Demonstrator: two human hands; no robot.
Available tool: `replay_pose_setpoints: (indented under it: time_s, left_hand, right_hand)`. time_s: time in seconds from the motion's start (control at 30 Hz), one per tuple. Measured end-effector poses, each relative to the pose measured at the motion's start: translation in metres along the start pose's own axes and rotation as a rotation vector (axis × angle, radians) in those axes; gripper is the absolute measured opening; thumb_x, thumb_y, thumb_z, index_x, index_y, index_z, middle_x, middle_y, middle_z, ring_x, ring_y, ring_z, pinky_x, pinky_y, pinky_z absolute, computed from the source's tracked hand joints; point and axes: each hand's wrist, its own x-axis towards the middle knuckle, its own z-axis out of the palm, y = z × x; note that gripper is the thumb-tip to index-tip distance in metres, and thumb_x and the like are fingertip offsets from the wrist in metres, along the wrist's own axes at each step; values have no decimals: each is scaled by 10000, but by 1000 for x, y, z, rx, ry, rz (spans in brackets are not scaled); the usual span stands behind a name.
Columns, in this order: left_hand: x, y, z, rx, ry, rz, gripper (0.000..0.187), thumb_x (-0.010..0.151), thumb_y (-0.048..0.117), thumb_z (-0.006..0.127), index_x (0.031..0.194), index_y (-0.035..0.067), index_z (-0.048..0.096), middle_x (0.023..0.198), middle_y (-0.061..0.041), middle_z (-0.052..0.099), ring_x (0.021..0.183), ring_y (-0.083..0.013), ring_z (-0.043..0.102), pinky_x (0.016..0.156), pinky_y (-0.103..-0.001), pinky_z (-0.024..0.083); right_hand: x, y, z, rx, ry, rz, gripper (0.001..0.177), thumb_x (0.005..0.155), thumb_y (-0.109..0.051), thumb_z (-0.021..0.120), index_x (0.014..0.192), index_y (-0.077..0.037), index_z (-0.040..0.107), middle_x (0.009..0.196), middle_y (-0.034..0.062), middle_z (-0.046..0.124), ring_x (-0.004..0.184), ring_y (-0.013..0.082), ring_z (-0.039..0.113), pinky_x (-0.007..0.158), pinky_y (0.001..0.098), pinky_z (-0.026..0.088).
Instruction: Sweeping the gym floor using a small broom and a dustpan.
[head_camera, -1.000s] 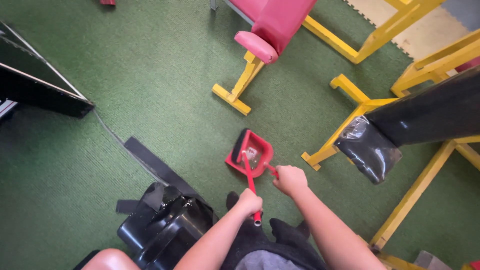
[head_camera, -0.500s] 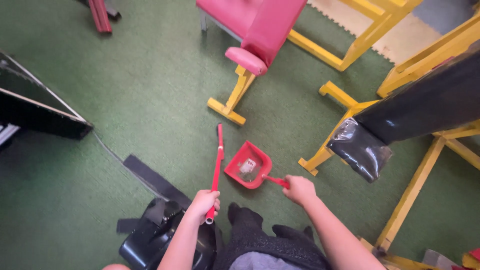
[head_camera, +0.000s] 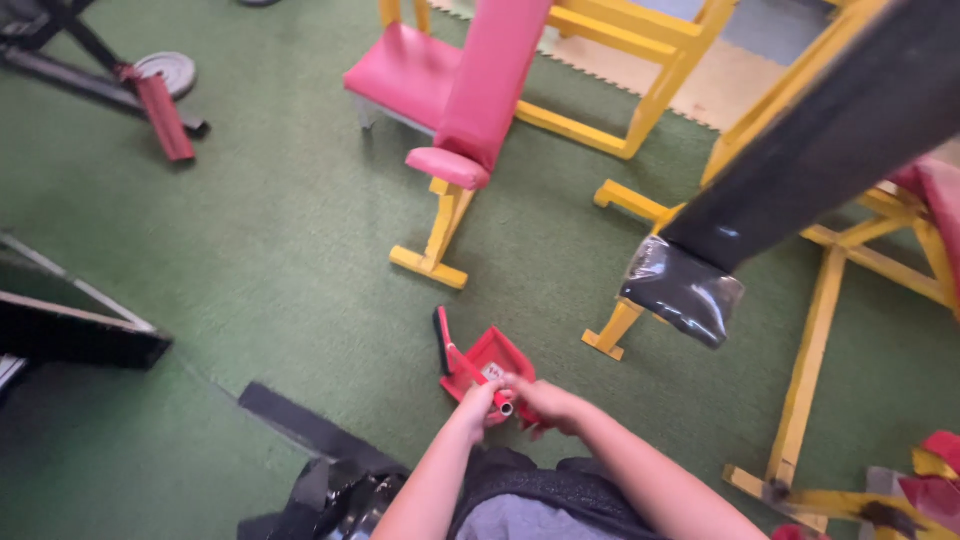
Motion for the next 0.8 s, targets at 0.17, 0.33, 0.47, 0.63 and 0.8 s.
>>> replay_pose_setpoints:
  time_s: [0.17,0.33,0.47,0.63,0.8]
  left_hand:
    - [-8,-5,11,-60,-75,21,196,955,362,585,899,174,597,638,0,584,440,-131,494,393,-266,337]
    - [-17,-11,15,56,10,27,197,955,366,585,973,176,636,752,14,661,591,-121,577,529,-277,431]
    - [2,-22,7,20,7,28,245,978,386,574,1040,157,632,826,15,650,662,-113,587,603,-287,482]
    - [-13,-25,26,-79,29,51,239,1012,322,456,1089,151,605,827,-20,618,668,-157,585,593,-342,514]
    - [-7,-37,45,-53,135,138,223,979,176,453,1136,204,608,896,-25,670,772,-190,661,691,-378,567]
  right_hand:
    - [-20,-8,12,-1,-67,72,608,915,-701,540,979,-124,718,806,-6,650,708,132,627,595,334,541]
    - [-27,-5,14,139,-130,150,476,924,-605,618,999,-143,706,857,-17,678,753,120,662,659,334,556]
    - [-18,5,13,256,-123,155,294,921,-422,678,1012,-147,729,874,-34,714,759,105,657,687,321,557]
    - [0,20,2,351,-108,186,296,930,-402,599,966,-137,726,831,-27,708,736,120,655,643,318,543]
    - [-15,11,-1,389,-135,141,302,930,-384,557,941,-119,700,820,29,728,721,167,684,629,340,544]
